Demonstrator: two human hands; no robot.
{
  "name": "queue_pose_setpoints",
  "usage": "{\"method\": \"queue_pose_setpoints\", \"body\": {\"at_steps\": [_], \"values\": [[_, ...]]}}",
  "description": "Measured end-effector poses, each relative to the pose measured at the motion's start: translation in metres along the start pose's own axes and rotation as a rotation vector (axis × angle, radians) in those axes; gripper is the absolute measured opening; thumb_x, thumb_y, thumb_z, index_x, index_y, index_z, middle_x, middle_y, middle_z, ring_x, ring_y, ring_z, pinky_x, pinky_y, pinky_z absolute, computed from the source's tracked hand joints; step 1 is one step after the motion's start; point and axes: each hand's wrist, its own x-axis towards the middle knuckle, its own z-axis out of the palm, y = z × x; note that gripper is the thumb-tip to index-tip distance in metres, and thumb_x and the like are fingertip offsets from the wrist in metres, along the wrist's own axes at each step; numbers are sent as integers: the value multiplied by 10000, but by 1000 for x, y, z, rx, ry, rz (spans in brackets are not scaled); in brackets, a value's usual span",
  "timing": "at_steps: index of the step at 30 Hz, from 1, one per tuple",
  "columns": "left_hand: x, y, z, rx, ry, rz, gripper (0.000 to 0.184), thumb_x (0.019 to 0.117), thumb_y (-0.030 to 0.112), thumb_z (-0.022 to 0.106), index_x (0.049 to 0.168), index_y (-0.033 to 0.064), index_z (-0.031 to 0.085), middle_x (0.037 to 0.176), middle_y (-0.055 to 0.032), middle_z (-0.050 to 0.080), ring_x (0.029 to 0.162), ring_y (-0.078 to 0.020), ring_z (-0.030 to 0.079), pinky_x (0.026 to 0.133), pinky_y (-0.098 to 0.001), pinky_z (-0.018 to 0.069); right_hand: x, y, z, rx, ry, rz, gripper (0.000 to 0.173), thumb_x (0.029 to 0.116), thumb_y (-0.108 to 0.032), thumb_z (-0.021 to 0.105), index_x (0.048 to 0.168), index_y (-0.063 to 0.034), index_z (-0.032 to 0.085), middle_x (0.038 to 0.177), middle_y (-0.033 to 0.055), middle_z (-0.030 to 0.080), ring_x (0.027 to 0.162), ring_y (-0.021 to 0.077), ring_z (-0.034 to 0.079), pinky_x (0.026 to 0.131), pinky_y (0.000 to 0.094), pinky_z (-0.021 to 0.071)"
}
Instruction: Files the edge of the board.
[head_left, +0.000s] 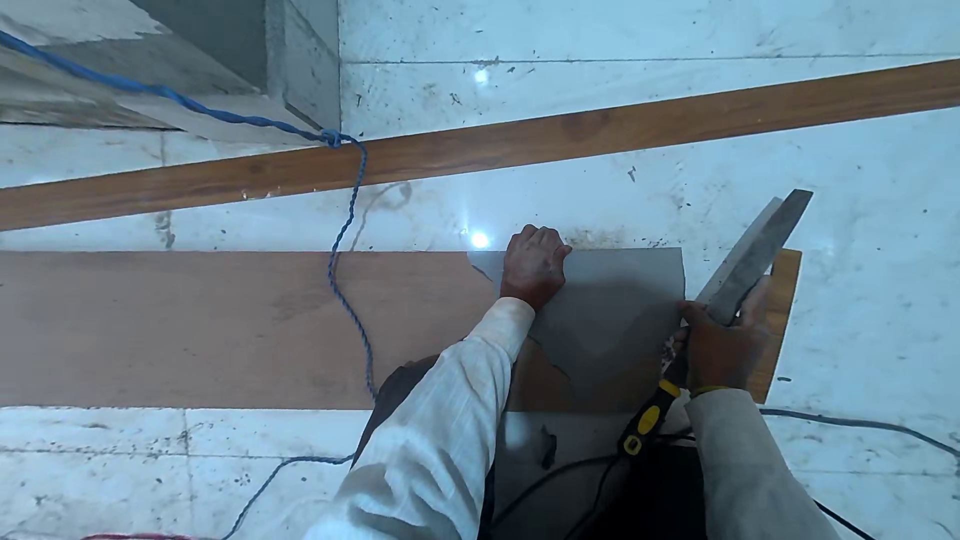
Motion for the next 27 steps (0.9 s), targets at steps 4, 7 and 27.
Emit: {"method": "queue_pose_setpoints", "body": {"at_steps": [4, 7, 27], "values": [[-1, -1, 3, -9, 21, 11, 214, 988, 99, 596, 897, -61, 705, 949, -213, 719, 979, -404, 676, 882, -529, 508, -10, 1, -10, -148, 28, -86, 865, 986, -155, 679, 1653, -223, 132, 1244, 244, 604, 658, 276, 634, 591, 481, 552], [-1, -1, 2, 16, 42, 28, 216, 986, 93, 595, 885, -63, 705, 956, -212, 727, 979, -402, 684, 878, -524, 513, -38, -1, -23, -168, -11, -257, 709, 1062, -202, 532, 1646, -150, 133, 1004, 166, 661, 543, 187, 570, 482, 387, 507], [1, 8, -7, 5, -60, -63, 261, 1012, 152, 593, 915, -63, 703, 987, -216, 716, 1027, -392, 664, 874, -517, 487, -97, -6, 18, -36, -627, -169, 564, 1084, -168, 460, 1618, -124, 283, 653, 21, 544, 399, 87, 446, 365, 256, 424]]}}
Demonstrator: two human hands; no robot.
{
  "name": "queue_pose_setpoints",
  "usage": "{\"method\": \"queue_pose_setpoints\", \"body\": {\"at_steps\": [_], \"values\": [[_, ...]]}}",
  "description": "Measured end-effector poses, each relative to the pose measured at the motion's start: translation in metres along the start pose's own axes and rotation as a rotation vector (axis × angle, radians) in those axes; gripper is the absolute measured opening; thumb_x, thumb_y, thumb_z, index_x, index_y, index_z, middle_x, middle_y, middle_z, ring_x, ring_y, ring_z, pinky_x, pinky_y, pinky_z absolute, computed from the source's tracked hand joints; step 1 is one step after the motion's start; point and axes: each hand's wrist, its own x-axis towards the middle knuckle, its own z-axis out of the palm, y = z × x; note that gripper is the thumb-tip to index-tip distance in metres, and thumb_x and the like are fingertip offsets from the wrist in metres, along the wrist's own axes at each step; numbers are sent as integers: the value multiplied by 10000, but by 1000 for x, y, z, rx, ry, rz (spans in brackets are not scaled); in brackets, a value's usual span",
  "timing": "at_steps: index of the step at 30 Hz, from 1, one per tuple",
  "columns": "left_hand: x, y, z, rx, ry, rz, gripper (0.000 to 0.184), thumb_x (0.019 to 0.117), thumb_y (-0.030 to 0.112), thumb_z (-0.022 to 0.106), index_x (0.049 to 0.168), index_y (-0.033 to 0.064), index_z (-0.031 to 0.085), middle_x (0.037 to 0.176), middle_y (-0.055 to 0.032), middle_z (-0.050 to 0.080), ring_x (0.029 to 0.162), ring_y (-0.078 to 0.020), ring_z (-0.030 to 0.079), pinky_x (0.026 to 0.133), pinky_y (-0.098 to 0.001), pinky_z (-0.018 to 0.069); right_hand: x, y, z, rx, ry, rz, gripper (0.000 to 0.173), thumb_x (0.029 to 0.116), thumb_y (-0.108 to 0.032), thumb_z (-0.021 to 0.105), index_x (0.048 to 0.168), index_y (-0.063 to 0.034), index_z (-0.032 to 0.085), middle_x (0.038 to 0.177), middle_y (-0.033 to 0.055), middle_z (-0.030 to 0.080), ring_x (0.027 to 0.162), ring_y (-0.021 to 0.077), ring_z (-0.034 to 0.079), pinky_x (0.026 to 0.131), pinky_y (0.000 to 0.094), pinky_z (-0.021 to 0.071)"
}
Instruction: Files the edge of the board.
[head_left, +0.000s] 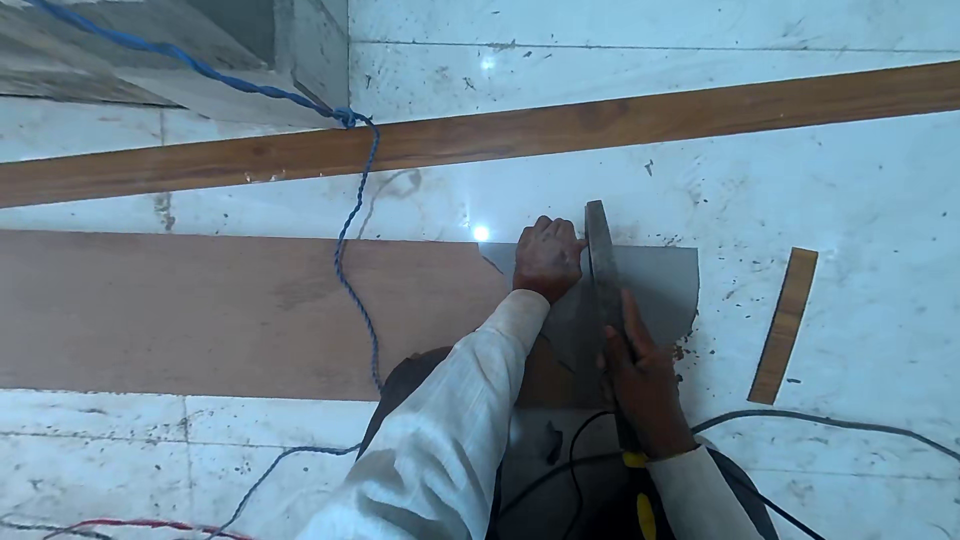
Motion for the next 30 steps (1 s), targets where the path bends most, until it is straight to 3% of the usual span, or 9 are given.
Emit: {"method": "queue_pose_setpoints", "body": {"at_steps": [6, 11, 14, 16, 18, 21, 24, 27, 30], "values": [[2, 2, -3, -10, -47, -24, 268, 1023, 155, 579, 951, -73, 700, 1025, -224, 714, 1074, -396, 657, 916, -529, 485, 0, 0, 3, -49, -6, 16, 559, 1089, -173, 453, 1616, -113, 277, 651, 42, 556, 397, 103, 462, 370, 284, 445], [3, 0, 0, 38, -7, 23, 262, 1013, 141, 573, 928, -72, 698, 991, -221, 713, 1026, -393, 668, 863, -516, 489, 0, -1, 7, -264, 71, -49, 551, 1077, -157, 501, 1600, -106, 337, 768, 159, 640, 506, 205, 520, 490, 397, 476], [1, 2, 0, 35, -12, 15, 245, 1015, 134, 576, 955, -70, 697, 1004, -225, 710, 1037, -396, 665, 889, -521, 491, -8, 2, 7, -335, 85, -78, 545, 1072, -155, 477, 1596, -93, 340, 770, 144, 646, 521, 204, 545, 497, 400, 495], [7, 0, -1, 51, 4, 17, 238, 1014, 129, 579, 966, -71, 699, 1009, -229, 709, 1034, -396, 669, 887, -523, 494, 2, 0, 11, -431, 135, -147, 522, 1057, -117, 492, 1560, -26, 389, 811, 198, 681, 578, 292, 614, 551, 478, 530], [1, -2, 1, 74, -22, 17, 253, 1017, 134, 567, 1000, -77, 705, 1034, -234, 716, 1055, -403, 674, 887, -533, 501, 14, -8, 15, -514, 148, -150, 533, 1062, -124, 516, 1567, -26, 377, 911, 283, 711, 692, 435, 676, 664, 600, 529], [2, -2, 6, 77, 19, 53, 242, 1005, 135, 572, 948, -66, 694, 984, -225, 709, 1014, -398, 674, 849, -528, 503, 15, -13, 12, -523, 157, -161, 545, 1073, -160, 512, 1586, -65, 358, 863, 241, 706, 651, 388, 660, 629, 558, 532], [5, -2, 4, 81, 41, 39, 243, 1007, 137, 582, 943, -66, 698, 993, -220, 717, 1020, -391, 682, 874, -523, 509, 6, -1, 14, -547, 212, -261, 524, 1022, -99, 537, 1527, 1, 440, 755, 219, 689, 560, 361, 638, 548, 531, 532], [-4, 0, 2, 61, -50, 7, 258, 1024, 137, 555, 980, -75, 696, 1047, -226, 714, 1071, -392, 666, 909, -522, 490, 21, -17, 17, -577, 148, -135, 536, 1071, -130, 499, 1576, -26, 355, 862, 291, 700, 694, 464, 672, 667, 612, 523], [3, 2, 0, 44, -25, 33, 260, 1019, 134, 562, 947, -78, 692, 1015, -235, 712, 1046, -405, 670, 891, -529, 497, 34, -26, 6, -468, 98, -62, 546, 1091, -186, 484, 1606, -105, 323, 864, 248, 686, 639, 377, 633, 623, 553, 520]]}}
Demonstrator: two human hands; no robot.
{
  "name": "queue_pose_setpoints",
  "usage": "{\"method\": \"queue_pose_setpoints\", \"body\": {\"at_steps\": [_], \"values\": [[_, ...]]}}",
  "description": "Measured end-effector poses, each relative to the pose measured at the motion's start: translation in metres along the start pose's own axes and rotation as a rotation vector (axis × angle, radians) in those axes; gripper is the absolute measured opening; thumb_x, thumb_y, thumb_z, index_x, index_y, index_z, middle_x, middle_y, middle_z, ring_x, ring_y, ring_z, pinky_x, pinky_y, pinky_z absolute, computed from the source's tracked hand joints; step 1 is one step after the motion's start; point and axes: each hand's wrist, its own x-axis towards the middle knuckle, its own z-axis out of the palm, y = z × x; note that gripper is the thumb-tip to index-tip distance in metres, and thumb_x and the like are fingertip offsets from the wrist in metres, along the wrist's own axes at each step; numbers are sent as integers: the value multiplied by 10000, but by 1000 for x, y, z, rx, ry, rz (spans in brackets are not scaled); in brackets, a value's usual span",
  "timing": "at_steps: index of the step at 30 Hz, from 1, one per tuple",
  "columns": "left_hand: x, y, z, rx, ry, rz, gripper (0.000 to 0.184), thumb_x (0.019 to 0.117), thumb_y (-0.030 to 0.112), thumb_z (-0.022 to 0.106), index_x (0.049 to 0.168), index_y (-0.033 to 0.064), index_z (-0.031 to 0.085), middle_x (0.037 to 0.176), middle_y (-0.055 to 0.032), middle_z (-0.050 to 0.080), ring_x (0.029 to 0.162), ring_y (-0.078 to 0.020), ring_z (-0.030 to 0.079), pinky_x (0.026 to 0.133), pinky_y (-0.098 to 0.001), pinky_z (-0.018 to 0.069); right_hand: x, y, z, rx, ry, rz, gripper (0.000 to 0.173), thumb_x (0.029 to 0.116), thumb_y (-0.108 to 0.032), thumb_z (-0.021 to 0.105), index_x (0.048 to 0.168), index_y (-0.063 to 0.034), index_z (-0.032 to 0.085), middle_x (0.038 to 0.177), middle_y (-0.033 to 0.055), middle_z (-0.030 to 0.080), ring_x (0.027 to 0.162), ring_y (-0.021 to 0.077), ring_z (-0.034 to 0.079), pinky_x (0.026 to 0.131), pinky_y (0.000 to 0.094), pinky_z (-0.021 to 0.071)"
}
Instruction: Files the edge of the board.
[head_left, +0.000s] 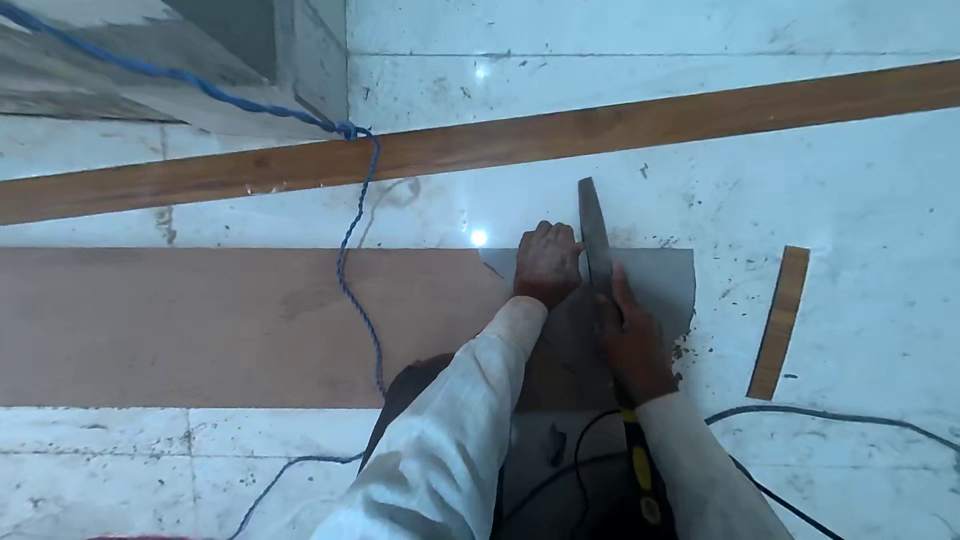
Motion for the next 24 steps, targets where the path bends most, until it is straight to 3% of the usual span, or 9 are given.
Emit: {"method": "queue_pose_setpoints", "body": {"at_steps": [3, 5, 12, 16, 24], "values": [[-1, -3, -2, -32, -4, -8, 253, 1020, 125, 557, 943, -74, 693, 1014, -231, 710, 1037, -402, 670, 871, -528, 503, -19, 22, -2, 210, -1, 40, 547, 1089, -252, 478, 1609, -170, 330, 682, 103, 600, 448, 203, 517, 436, 408, 482], [-3, -3, -2, -56, -37, -19, 250, 1028, 113, 540, 984, -76, 697, 1049, -234, 707, 1063, -400, 661, 889, -527, 498, -29, 28, -5, 335, -19, 81, 567, 1094, -251, 463, 1627, -191, 279, 639, 50, 538, 400, 135, 463, 380, 329, 453], [-2, -4, -1, -47, -13, -8, 236, 1019, 98, 544, 964, -73, 696, 1013, -230, 706, 1034, -397, 666, 865, -521, 499, -27, 21, -1, 384, -72, 95, 565, 1093, -213, 463, 1626, -176, 277, 634, 35, 527, 411, 119, 465, 385, 296, 447], [-2, -3, -1, -46, -16, -11, 237, 1024, 99, 540, 970, -73, 694, 1025, -228, 708, 1048, -391, 665, 881, -510, 496, -28, 18, 2, 378, -88, 119, 554, 1095, -212, 463, 1623, -200, 294, 639, 53, 533, 399, 131, 455, 374, 308, 439], [-1, -3, -3, -42, -16, -14, 232, 1022, 94, 540, 984, -74, 695, 1044, -226, 708, 1053, -388, 662, 883, -512, 495, -25, 15, 6, 270, -74, 55, 553, 1092, -193, 476, 1615, -144, 306, 654, 90, 567, 422, 156, 476, 404, 334, 448]]}}
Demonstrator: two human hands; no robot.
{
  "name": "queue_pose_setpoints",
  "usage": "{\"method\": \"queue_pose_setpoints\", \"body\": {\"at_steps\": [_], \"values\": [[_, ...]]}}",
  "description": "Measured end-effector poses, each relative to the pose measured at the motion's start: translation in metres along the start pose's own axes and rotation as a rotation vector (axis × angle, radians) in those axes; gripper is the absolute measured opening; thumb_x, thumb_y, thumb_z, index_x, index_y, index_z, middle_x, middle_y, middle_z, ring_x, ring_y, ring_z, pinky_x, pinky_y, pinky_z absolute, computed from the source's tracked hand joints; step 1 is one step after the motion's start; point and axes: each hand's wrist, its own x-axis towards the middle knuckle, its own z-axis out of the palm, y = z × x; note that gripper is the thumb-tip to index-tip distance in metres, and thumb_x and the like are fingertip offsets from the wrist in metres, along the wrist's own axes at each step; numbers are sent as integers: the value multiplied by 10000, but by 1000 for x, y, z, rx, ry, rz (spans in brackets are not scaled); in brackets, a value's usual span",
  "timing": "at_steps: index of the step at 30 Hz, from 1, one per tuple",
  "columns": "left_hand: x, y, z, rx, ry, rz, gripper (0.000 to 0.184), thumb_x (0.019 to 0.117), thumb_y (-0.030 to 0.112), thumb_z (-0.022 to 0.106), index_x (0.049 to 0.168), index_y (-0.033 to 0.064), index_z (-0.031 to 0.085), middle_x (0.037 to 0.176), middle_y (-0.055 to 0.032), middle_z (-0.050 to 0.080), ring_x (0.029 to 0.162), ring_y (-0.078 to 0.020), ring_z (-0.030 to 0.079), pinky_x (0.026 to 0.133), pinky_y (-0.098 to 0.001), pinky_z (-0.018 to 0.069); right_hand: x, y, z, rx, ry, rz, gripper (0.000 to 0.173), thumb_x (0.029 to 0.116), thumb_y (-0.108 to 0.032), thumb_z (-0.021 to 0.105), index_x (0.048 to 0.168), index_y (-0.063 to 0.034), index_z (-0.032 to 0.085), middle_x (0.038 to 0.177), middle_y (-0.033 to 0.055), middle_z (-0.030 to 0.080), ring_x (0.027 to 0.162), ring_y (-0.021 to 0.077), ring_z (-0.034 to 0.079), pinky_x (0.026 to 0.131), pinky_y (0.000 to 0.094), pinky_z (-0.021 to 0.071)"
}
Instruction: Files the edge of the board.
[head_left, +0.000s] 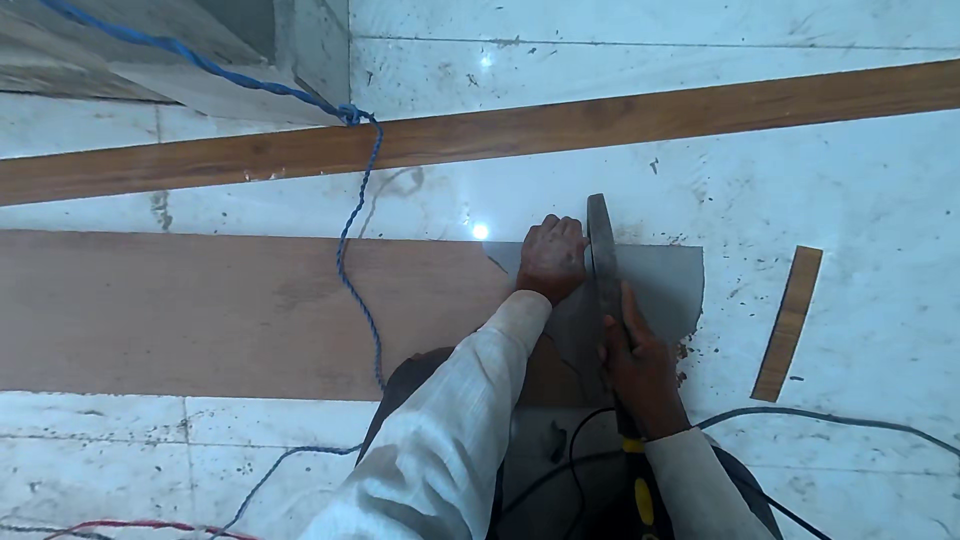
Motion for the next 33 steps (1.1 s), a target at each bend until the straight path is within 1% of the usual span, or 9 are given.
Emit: {"method": "queue_pose_setpoints", "body": {"at_steps": [4, 8, 13, 15, 18, 21, 24, 27, 33], "values": [[-1, 0, 3, 9, 4, 8, 212, 1010, 85, 558, 971, -73, 694, 1032, -226, 707, 1044, -389, 666, 879, -515, 500, -12, 6, 2, -63, 10, -37, 552, 1087, -177, 456, 1616, -134, 303, 708, 104, 588, 466, 170, 493, 440, 362, 467], [0, -2, 5, 26, 43, 22, 212, 1002, 80, 564, 962, -78, 699, 1022, -228, 715, 1035, -392, 679, 866, -519, 511, -6, 2, 9, -282, 140, -141, 528, 1046, -107, 527, 1549, -8, 402, 785, 245, 695, 586, 378, 645, 579, 552, 528], [-2, 4, 8, 39, 75, 13, 214, 998, 92, 576, 987, -78, 705, 1037, -237, 719, 1046, -404, 682, 879, -537, 517, -10, 3, 6, -316, 145, -194, 546, 1055, -142, 508, 1574, -37, 371, 829, 209, 703, 590, 331, 644, 573, 516, 543], [2, -3, 8, 67, 139, 37, 201, 980, 84, 596, 965, -80, 710, 1008, -238, 725, 1018, -406, 696, 853, -535, 534, -9, 3, 16, -312, 180, -204, 530, 1029, -91, 527, 1532, 29, 411, 866, 256, 713, 643, 388, 673, 621, 557, 549], [-6, -1, 10, 46, 30, 20, 235, 1009, 102, 558, 1015, -84, 701, 1081, -242, 716, 1084, -411, 669, 900, -536, 508, 17, -3, 17, -291, 152, -146, 540, 1065, -109, 500, 1573, -4, 348, 991, 299, 711, 737, 455, 691, 695, 597, 538], [-1, -1, 7, 41, 53, 43, 235, 1006, 90, 558, 990, -92, 706, 1062, -244, 719, 1067, -424, 672, 884, -547, 511, 33, -11, 6, -163, 72, -82, 561, 1083, -160, 502, 1606, -89, 314, 1012, 272, 700, 748, 397, 664, 721, 567, 527], [-3, -4, 10, 85, 129, 50, 220, 992, 103, 583, 932, -69, 707, 988, -224, 725, 1004, -407, 687, 862, -541, 512, 15, -5, -3, -54, 77, -62, 563, 1085, -195, 495, 1612, -120, 312, 778, 153, 641, 544, 238, 556, 520, 433, 498], [-6, -4, 17, 152, 208, 60, 236, 981, 133, 589, 893, -45, 715, 941, -203, 735, 963, -385, 697, 906, -545, 490, -2, 4, -8, 56, 79, -40, 566, 1088, -188, 471, 1622, -148, 285, 693, 81, 584, 457, 151, 495, 429, 335, 465], [-4, -8, 13, 75, 183, 54, 226, 978, 143, 611, 875, -32, 710, 911, -191, 724, 939, -377, 691, 881, -528, 495, -2, 8, -3, 124, 30, 10, 575, 1083, -185, 478, 1624, -170, 283, 666, 55, 557, 441, 132, 484, 417, 317, 460]]}}
